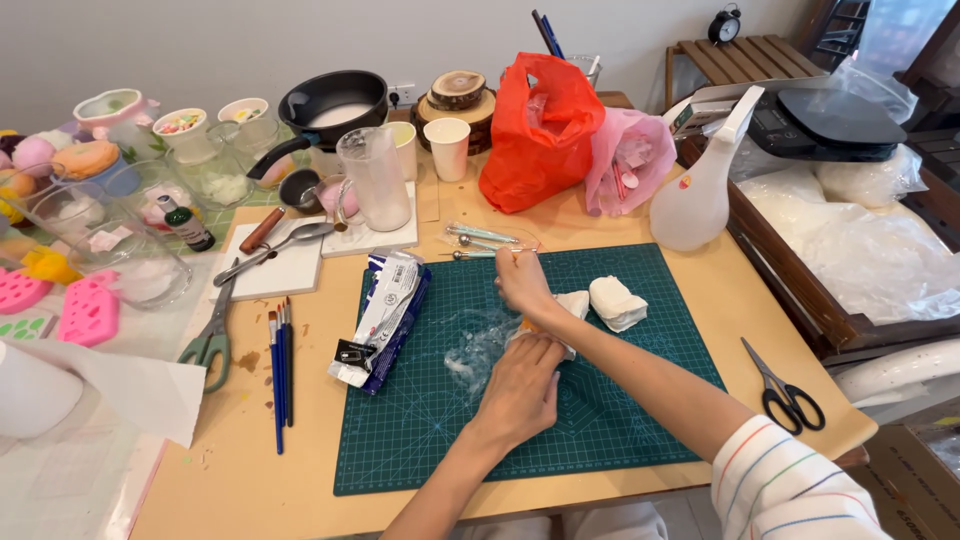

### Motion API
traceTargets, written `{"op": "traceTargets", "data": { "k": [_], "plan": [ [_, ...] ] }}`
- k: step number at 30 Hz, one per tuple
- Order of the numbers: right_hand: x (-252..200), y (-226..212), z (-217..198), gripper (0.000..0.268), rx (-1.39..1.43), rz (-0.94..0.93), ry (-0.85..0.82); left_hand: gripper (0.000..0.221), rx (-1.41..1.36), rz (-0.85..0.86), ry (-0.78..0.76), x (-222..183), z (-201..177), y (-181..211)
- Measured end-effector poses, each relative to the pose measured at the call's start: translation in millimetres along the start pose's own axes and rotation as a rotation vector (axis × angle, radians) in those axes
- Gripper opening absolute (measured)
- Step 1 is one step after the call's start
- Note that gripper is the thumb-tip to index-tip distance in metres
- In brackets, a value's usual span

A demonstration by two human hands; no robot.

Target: Unpack and knead a block of white modeling clay on a cutting mat using hands and a spatula.

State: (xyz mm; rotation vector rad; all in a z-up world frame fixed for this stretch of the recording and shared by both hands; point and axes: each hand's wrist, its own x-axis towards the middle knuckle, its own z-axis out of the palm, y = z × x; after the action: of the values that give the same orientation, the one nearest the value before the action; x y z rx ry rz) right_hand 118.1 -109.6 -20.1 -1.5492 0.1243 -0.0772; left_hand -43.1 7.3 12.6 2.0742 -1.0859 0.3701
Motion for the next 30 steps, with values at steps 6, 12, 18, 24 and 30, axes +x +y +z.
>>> {"op": "traceTargets", "data": {
  "k": [6,12,18,24,30],
  "plan": [
    [38.2,27.1,9.1,0.053,-0.507,-0.342,0.0,0.042,0.087,0.066,0.003,-7.4,12.0,-4.9],
    [21.4,-17.3,8.0,0.047,-0.229,-0.103,0.047,0.049,0.109,0.069,0.01,-7.2,4.1,-3.5],
    [17.3,-82.7,17.4,0.042,-0.13,0.034,0.013,0.043,0.08,0.039,-0.003,-5.0,7.5,-5.8],
    [-13.1,-136.2,19.8,0.04,0.112,-0.163,-0.283,0.025,-0.46,-0.328,0.098,-2.2,5.6,-21.1],
    [-66.8,-61.3,-60.4,0.049,0.303,-0.263,-0.326,0.023,-0.531,-0.395,0.324,5.4,-7.0,-51.5]
  ]
}}
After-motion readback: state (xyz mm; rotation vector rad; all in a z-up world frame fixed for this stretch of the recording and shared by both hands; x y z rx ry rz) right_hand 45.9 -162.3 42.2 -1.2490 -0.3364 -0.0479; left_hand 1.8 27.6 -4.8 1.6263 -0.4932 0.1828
